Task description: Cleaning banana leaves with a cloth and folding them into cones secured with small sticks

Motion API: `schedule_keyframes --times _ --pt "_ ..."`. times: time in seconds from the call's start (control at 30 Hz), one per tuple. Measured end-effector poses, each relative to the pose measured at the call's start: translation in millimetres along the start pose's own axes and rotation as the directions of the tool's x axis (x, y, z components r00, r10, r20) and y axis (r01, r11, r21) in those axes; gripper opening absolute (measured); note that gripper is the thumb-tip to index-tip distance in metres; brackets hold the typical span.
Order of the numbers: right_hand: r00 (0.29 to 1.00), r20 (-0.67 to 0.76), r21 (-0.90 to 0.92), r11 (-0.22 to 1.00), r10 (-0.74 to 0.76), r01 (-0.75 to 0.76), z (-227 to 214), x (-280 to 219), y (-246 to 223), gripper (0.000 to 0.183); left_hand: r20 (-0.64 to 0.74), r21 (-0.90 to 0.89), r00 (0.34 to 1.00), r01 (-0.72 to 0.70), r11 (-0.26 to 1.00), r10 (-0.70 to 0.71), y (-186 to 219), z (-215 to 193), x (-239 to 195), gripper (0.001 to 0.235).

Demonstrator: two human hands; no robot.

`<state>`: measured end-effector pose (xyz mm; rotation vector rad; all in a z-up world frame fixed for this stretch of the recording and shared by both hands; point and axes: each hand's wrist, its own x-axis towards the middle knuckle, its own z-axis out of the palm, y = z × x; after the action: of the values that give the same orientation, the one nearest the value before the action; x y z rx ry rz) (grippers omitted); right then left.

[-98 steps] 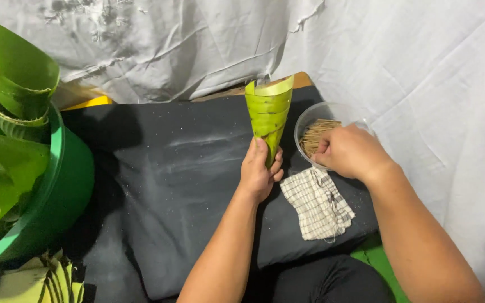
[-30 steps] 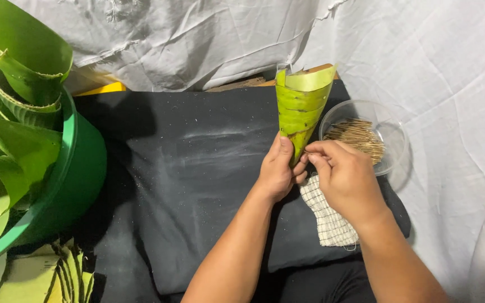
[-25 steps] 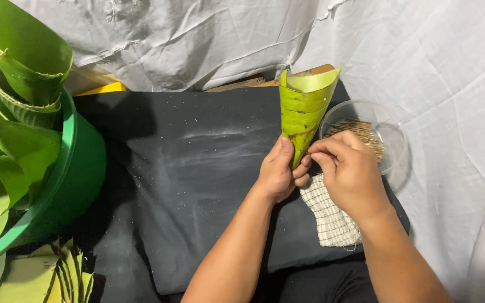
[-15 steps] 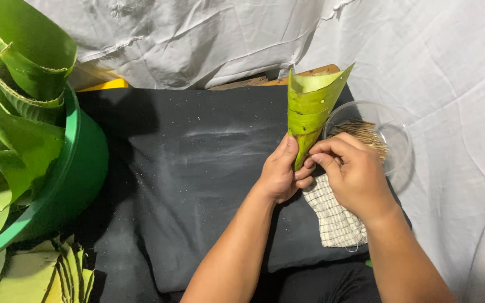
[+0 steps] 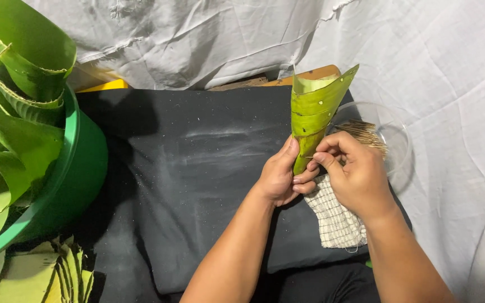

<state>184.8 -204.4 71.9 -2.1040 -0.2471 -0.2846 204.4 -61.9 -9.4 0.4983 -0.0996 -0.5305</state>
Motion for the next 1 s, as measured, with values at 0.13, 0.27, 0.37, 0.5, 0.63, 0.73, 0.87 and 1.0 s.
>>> schedule_keyframes --times 0.13,0.27,0.37,0.5,0.63,0.73,0.87,1.0 --pt "0.999 0.0 -0.03 0.999 -0.036 0.036 -3.4 1.2 -2.5 0.005 0.03 -0.046 1.0 -0.004 0.999 0.006 -1.0 -1.2 0.6 0.054" --pt "0.997 -0.015 -0.028 0.997 -0.07 0.07 -5.6 -0.7 -7.4 0.004 0.052 -0.056 0.998 -0.025 0.998 0.028 2.8 0.9 1.9 0.055" --pt "0.997 -0.029 -0.029 0.997 -0.073 0.072 -7.3 -5.3 -0.7 0.009 0.066 -0.07 0.997 -0.038 0.997 0.042 0.6 -0.2 1.4 0.054" --pt "0.994 -0.044 -0.088 0.992 -0.095 0.091 -4.9 -7.1 15.1 0.009 0.087 -0.083 0.995 -0.047 0.995 0.055 -0.8 -3.7 1.5 0.052" --pt "0.992 -0.037 -0.1 0.988 -0.121 0.117 -2.1 -6.7 12.6 0.014 0.097 -0.067 0.994 -0.05 0.996 0.057 -1.2 -0.2 -0.4 0.052" --pt "0.987 -0.01 -0.128 0.979 -0.159 0.157 -3.4 -2.7 7.4 0.023 0.106 -0.068 0.993 -0.049 0.996 0.056 -0.9 1.1 -1.8 0.052" --pt "0.982 0.017 -0.13 0.973 -0.189 0.189 -6.6 0.4 1.7 0.027 0.125 -0.088 0.991 -0.027 0.996 0.038 0.5 1.3 -3.8 0.054" --pt "0.979 0.034 -0.141 0.969 -0.2 0.202 -7.6 2.4 0.2 0.025 0.14 -0.083 0.99 -0.003 0.997 0.015 1.1 1.0 -4.6 0.056"
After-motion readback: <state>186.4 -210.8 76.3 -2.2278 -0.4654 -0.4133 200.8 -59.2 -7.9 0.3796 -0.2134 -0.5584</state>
